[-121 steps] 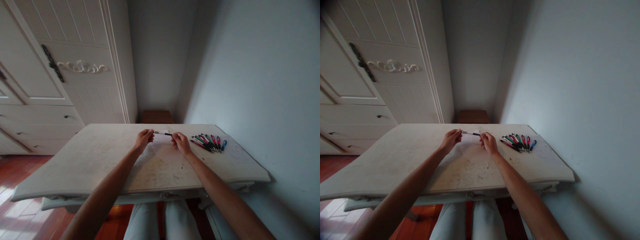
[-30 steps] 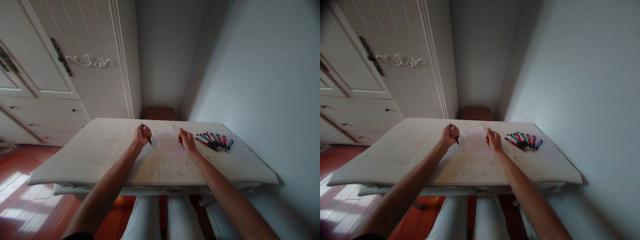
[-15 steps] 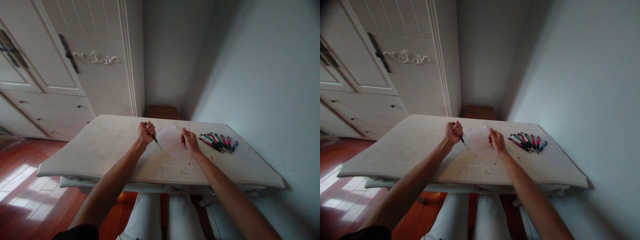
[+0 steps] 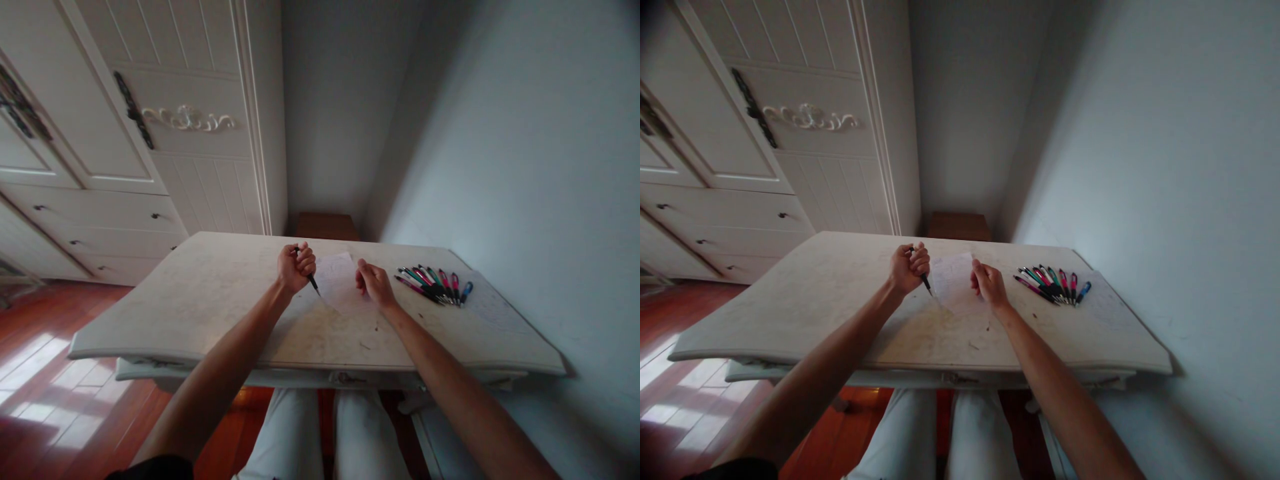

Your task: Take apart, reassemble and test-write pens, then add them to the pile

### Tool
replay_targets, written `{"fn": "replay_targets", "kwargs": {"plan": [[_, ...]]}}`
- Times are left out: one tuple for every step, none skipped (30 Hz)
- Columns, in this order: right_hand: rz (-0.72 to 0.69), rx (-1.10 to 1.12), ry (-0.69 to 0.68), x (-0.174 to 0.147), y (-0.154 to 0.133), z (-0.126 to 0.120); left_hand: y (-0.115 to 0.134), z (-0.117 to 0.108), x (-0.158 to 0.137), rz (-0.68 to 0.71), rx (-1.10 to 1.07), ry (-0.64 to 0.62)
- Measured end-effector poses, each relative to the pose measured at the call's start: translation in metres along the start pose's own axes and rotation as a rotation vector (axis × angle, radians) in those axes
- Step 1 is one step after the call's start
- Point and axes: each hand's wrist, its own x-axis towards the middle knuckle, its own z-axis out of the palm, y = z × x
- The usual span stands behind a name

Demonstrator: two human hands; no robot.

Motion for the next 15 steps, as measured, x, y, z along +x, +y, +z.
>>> {"fn": "replay_targets", "kwargs": {"plan": [[0.002,0.0,-0.005,-0.0004,-0.0007,0.0002,-0.0008,0.0003,-0.0001,-0.013,0.0,-0.013],[0.004,0.001,-0.01,-0.0009,-0.0015,0.0004,-0.0015,0.0005,-0.0002,-0.024,-0.003,-0.027],[0.005,0.003,-0.013,-0.0014,-0.0024,0.0006,-0.0023,0.0008,-0.0002,-0.029,-0.007,-0.037],[0.004,0.005,-0.016,-0.0019,-0.0032,0.0008,-0.003,0.0011,-0.0001,-0.027,-0.014,-0.041],[0.003,0.007,-0.02,-0.0024,-0.0041,0.001,-0.0038,0.0015,0.0001,-0.021,-0.023,-0.041],[0.002,0.007,-0.021,-0.0028,-0.0047,0.0011,-0.0046,0.0019,0.0004,-0.016,-0.035,-0.038],[0.001,0.005,-0.024,-0.0031,-0.0053,0.0013,-0.0053,0.0022,0.0008,-0.016,-0.048,-0.036],[0.0,0.001,-0.026,-0.0033,-0.0057,0.0015,-0.006,0.0023,0.0013,-0.021,-0.061,-0.035],[0.001,-0.005,-0.03,-0.0035,-0.006,0.0016,-0.0066,0.0024,0.0018,-0.028,-0.073,-0.037],[0.003,-0.01,-0.033,-0.0036,-0.0063,0.0017,-0.0072,0.0023,0.0023,-0.035,-0.084,-0.041],[0.007,-0.013,-0.035,-0.0037,-0.0064,0.0018,-0.0075,0.0021,0.0027,-0.037,-0.093,-0.045],[0.01,-0.014,-0.037,-0.0037,-0.0065,0.0019,-0.0078,0.002,0.003,-0.032,-0.103,-0.045],[0.014,-0.013,-0.039,-0.0038,-0.0064,0.0019,-0.008,0.0019,0.0031,-0.02,-0.112,-0.041],[0.015,-0.011,-0.041,-0.0039,-0.0063,0.0019,-0.0081,0.002,0.0032,-0.006,-0.121,-0.032],[0.014,-0.01,-0.046,-0.0039,-0.006,0.0019,-0.0081,0.0022,0.0031,0.006,-0.128,-0.022]]}}
